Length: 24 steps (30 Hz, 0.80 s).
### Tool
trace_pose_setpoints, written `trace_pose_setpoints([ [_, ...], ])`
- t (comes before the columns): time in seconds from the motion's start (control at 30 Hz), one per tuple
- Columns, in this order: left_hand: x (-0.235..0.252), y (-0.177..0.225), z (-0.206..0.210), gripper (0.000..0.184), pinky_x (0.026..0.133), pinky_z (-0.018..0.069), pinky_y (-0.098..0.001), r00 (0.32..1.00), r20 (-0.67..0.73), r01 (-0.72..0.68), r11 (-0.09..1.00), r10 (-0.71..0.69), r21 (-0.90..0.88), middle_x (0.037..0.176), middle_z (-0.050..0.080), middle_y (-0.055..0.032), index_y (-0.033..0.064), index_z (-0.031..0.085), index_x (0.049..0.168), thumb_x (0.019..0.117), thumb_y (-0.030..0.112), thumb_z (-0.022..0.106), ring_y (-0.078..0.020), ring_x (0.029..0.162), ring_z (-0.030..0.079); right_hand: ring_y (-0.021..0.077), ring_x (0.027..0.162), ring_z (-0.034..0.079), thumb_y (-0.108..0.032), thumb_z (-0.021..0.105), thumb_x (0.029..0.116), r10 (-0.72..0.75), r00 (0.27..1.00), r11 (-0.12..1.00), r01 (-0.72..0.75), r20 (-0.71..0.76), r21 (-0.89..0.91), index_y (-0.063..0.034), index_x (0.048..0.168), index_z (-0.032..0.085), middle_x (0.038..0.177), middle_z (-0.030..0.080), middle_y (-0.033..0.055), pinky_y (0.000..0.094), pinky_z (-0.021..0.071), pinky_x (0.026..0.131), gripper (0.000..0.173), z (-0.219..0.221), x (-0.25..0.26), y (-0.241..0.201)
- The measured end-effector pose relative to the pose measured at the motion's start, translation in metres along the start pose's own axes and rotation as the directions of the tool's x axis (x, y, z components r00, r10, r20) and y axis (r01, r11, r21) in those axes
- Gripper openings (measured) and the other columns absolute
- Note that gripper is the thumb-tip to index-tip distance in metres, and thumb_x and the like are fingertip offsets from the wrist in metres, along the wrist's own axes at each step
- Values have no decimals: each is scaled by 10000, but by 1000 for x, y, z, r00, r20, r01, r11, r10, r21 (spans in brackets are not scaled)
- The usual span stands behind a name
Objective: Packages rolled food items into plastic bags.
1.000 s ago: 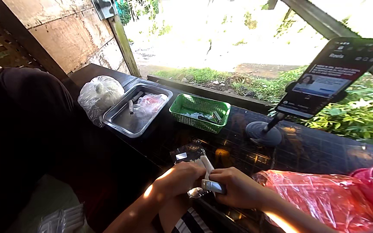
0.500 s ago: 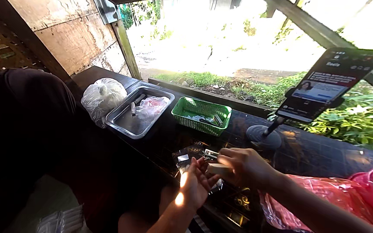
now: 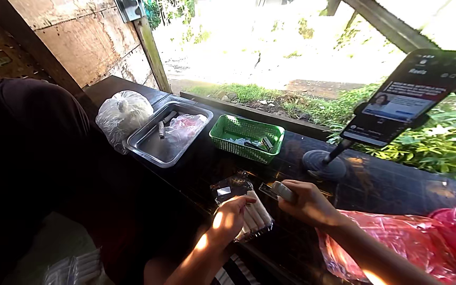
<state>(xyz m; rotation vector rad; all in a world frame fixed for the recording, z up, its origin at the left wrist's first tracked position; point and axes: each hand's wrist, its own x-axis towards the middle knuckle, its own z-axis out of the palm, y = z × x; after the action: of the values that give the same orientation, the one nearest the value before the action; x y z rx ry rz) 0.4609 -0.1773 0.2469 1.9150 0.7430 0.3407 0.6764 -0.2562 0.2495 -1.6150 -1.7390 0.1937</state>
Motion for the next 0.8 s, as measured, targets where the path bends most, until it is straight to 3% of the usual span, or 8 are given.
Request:
trace_pose_setpoints([
  [0.07,0,1,-3,402,1132,420,-405,998,60,-20,993,13,113,1350,644,-208,-29,624,1350,1039,-69,372,-294,1288,602,64,598,539,-160,595,774,49,998,993,-52,34,107,-22,775,669,685,605,39,241,424,538,157,0,1,-2],
  [0.13,-1,-1,-5,395,1122,437,-400,999,28,-50,989,46,139,1348,638,-223,-42,635,1326,1027,-86,381,-309,1278,607,7,606,515,-162,598,775,81,995,979,-91,62,180,-32,781,666,690,597,5,194,408,546,146,0,2,-5],
  [0.23,-1,-6,-6,300,1052,490,-414,993,-33,-102,957,115,271,1248,687,-212,-37,692,1234,1010,-34,491,-316,1185,658,-26,605,496,-148,596,781,96,992,970,-112,81,217,-42,772,656,688,585,-19,168,395,546,122,-1,2,-5],
  [0.37,3,-16,2,191,1007,513,-444,981,62,-191,884,182,427,1126,715,-191,-19,739,1101,983,87,633,-349,1143,656,-18,605,492,-143,596,786,83,994,972,-98,77,216,-39,775,651,682,575,-14,172,391,546,118,-4,2,-2],
  [0.53,11,-18,10,194,945,536,-466,977,125,-214,854,175,475,1078,706,-199,-21,731,1054,994,135,632,-370,1110,658,-19,616,506,-149,600,785,78,992,970,-99,102,224,-34,787,665,692,591,-6,170,399,553,133,-5,-1,0],
  [0.6,14,-15,10,219,940,538,-454,976,122,-216,838,178,501,1081,711,-196,-19,740,1059,1020,137,592,-364,1101,666,-17,613,502,-149,598,784,83,989,966,-111,124,235,-31,792,662,688,584,-7,173,394,552,135,-6,-1,-1],
  [0.7,20,-26,16,187,806,588,-447,932,31,-314,759,362,570,1003,732,-172,19,783,1014,984,99,617,-352,974,708,-26,620,509,-147,604,787,92,985,959,-127,145,255,-32,801,671,695,591,-16,163,401,560,134,-7,0,-1],
  [0.8,22,-29,16,204,790,597,-455,914,9,-333,738,405,587,1041,739,-167,41,785,1078,986,136,630,-356,974,716,-24,622,515,-143,607,777,64,988,965,-96,137,243,-37,796,668,694,594,-13,163,406,559,124,-6,1,0],
])
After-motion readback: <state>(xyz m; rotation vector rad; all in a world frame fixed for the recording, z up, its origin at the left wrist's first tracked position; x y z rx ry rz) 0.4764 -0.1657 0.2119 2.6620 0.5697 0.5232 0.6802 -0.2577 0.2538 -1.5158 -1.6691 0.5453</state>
